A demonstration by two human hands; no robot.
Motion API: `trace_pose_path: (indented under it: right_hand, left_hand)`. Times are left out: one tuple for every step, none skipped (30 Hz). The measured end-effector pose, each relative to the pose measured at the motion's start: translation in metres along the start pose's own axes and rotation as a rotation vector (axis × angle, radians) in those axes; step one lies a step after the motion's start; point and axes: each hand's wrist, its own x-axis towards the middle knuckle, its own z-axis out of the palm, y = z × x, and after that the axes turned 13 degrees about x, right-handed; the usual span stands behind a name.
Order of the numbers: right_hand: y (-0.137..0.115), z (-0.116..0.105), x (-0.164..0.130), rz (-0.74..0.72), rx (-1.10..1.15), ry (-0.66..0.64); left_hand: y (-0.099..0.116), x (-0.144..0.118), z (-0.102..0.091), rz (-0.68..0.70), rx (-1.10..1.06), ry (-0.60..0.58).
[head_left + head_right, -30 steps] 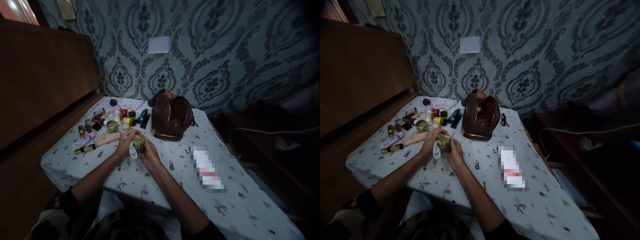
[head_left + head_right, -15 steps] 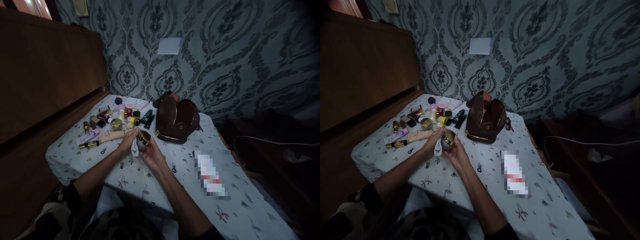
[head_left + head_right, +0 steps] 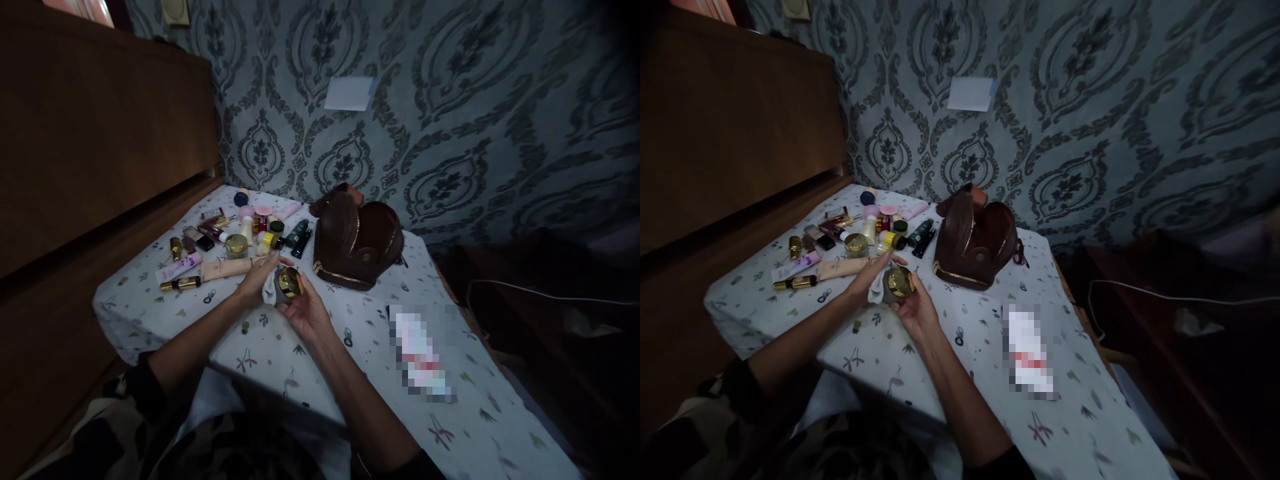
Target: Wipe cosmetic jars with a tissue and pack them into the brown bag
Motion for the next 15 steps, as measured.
trace_pose_path:
  right_hand:
    - [-0.001,0.0,0.0,-0.006,0.007,0.012]
    - [-0.002,0.0,0.001,-0.008,0.006,0.018]
    - [-0.002,0.0,0.001,-0.007,-0.005,0.019]
    - [-0.003,-0.001,0.002,-0.008,-0.023,0.019]
    - [-0.003,-0.001,0.003,-0.015,-0.048,0.017]
    - [-0.002,-0.002,0.003,-0.033,-0.078,0.013]
    - [-0.001,-0.003,0.003,-0.06,-0.111,0.008]
    - [0.001,-0.003,0.003,-0.098,-0.146,-0.004]
    - [0.003,-0.004,0.002,-0.142,-0.182,-0.025]
    - [0.005,-0.004,0.002,-0.187,-0.221,-0.052]
    - [0.008,-0.004,0.001,-0.23,-0.262,-0.079]
    - [0.01,-0.005,0.001,-0.269,-0.309,-0.1]
    - [0.012,-0.005,0.0,-0.302,-0.359,-0.115]
    - [0.014,-0.004,0.0,-0.328,-0.406,-0.124]
    - [0.015,-0.004,-0.001,-0.346,-0.444,-0.131]
  left_hand:
    - [-0.001,0.0,0.001,-0.025,-0.001,-0.047]
    - [-0.002,0.0,0.002,-0.03,0.007,-0.068]
    - [-0.003,0.0,0.002,-0.017,0.022,-0.061]
    - [-0.005,0.0,0.002,0.004,0.035,-0.038]
    - [-0.007,0.001,0.002,0.023,0.045,-0.01]
    - [-0.009,0.002,0.001,0.04,0.053,0.02]
    - [-0.011,0.003,0.0,0.055,0.058,0.048]
    - [-0.013,0.004,-0.001,0.069,0.065,0.074]
    - [-0.014,0.004,-0.003,0.084,0.075,0.101]
    - [-0.015,0.005,-0.004,0.099,0.085,0.129]
    - [-0.016,0.006,-0.005,0.109,0.095,0.152]
    - [-0.015,0.006,-0.006,0.114,0.102,0.173]
    - [-0.015,0.007,-0.007,0.114,0.105,0.191]
    - [-0.014,0.007,-0.008,0.11,0.107,0.206]
    - [-0.013,0.008,-0.008,0.101,0.106,0.22]
